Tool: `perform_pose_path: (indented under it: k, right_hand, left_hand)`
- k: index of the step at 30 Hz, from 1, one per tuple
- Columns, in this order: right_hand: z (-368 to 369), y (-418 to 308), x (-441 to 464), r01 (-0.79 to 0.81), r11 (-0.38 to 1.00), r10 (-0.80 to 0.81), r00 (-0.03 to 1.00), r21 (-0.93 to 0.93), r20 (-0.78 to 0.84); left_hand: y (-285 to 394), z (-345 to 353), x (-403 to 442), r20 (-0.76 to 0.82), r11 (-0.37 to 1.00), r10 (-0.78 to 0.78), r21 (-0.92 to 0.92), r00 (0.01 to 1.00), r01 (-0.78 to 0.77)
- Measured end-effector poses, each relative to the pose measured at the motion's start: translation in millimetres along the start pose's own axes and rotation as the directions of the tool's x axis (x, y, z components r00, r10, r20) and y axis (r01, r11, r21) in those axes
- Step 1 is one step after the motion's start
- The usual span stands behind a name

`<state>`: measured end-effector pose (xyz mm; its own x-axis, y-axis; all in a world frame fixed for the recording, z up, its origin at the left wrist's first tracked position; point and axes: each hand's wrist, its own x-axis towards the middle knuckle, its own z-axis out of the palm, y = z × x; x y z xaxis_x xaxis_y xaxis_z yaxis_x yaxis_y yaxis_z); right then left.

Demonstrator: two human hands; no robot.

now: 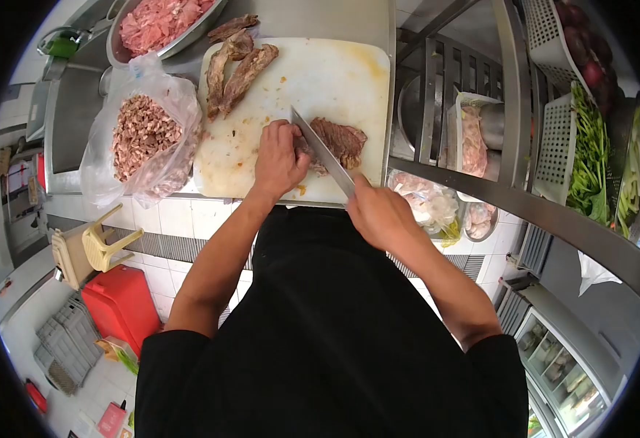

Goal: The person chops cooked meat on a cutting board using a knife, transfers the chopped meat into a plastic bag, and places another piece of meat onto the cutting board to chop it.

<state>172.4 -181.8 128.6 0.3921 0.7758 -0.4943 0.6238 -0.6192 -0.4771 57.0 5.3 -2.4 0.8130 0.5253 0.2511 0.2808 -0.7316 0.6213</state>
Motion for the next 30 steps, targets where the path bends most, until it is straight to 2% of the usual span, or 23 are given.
perform_pose_path:
  k: [3,6,8,9,12,14,18,24,28,30]
  right_hand:
    - [6.1,5.2,-16.8,-0.042,0.999,0.043,0.997,-0.012,0.058]
    - [36.6,2.6,22.5,-0.015,1.000,0.015,1.000,-0.001,-0.025]
    - [50.0,-2.3,46.4,0.048,0.999,-0.047,0.985,0.003,-0.165]
    - [49.7,-2.5,48.8,0.047,0.999,-0.046,0.985,0.003,-0.167]
    - [45.0,-1.2,39.6,0.022,1.000,-0.023,0.987,-0.012,-0.158]
    - [34.0,2.3,5.8,-0.015,1.000,0.014,0.998,-0.025,-0.058]
    - [42.7,21.1,-16.4,-0.099,0.995,0.099,0.995,-0.032,-0.004]
    - [43.2,-9.8,47.9,0.040,0.999,-0.041,0.984,-0.010,-0.173]
    - [39.4,10.9,24.5,0.001,1.000,-0.003,0.992,-0.016,-0.122]
    - [20.1,15.7,-3.9,-0.021,0.998,0.018,0.999,-0.058,-0.049]
  left_hand:
    - [-1.2,0.3,0.2,-0.014,0.999,0.040,0.006,0.999,-0.040]
    - [-2.8,3.0,-1.3,0.007,1.000,-0.004,-0.012,1.000,0.004]
    - [-5.0,3.1,-0.1,-0.008,1.000,0.002,-0.004,1.000,-0.002]
    - [-4.2,4.5,-0.4,-0.026,1.000,0.004,-0.002,1.000,-0.004]
    - [-3.6,4.0,-0.5,-0.029,1.000,-0.004,-0.016,1.000,0.004]
    - [-2.5,3.9,0.2,-0.041,1.000,0.002,0.002,0.999,-0.002]
    - [-2.9,5.2,-1.4,-0.046,1.000,-0.005,-0.003,0.999,0.004]
    - [-2.1,-0.4,-2.0,0.004,0.999,-0.040,-0.036,0.999,0.041]
    - [-5.8,-10.7,-3.0,0.019,0.992,-0.035,-0.124,0.999,0.037]
    - [-5.1,-15.2,-7.7,-0.026,0.978,-0.069,-0.201,0.997,0.062]
